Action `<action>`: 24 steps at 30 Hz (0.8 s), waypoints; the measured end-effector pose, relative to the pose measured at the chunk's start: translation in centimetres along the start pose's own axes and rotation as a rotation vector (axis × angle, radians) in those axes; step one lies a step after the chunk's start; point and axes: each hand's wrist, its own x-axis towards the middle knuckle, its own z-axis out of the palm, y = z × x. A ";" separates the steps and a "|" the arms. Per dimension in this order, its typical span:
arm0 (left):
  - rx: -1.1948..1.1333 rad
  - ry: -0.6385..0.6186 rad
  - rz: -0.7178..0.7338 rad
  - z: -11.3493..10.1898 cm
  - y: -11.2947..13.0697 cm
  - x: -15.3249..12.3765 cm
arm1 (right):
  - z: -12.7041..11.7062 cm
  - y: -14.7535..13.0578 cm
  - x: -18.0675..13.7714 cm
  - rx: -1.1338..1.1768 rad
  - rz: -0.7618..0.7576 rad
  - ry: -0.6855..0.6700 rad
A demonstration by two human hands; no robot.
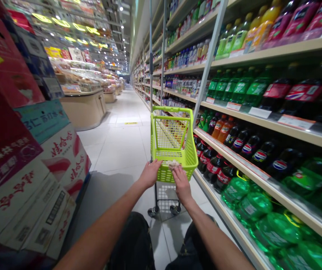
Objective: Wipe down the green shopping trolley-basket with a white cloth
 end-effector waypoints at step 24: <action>0.245 0.057 -0.025 4.0 4.5 -0.9 | -2.6 5.6 -1.9 -0.033 0.227 0.143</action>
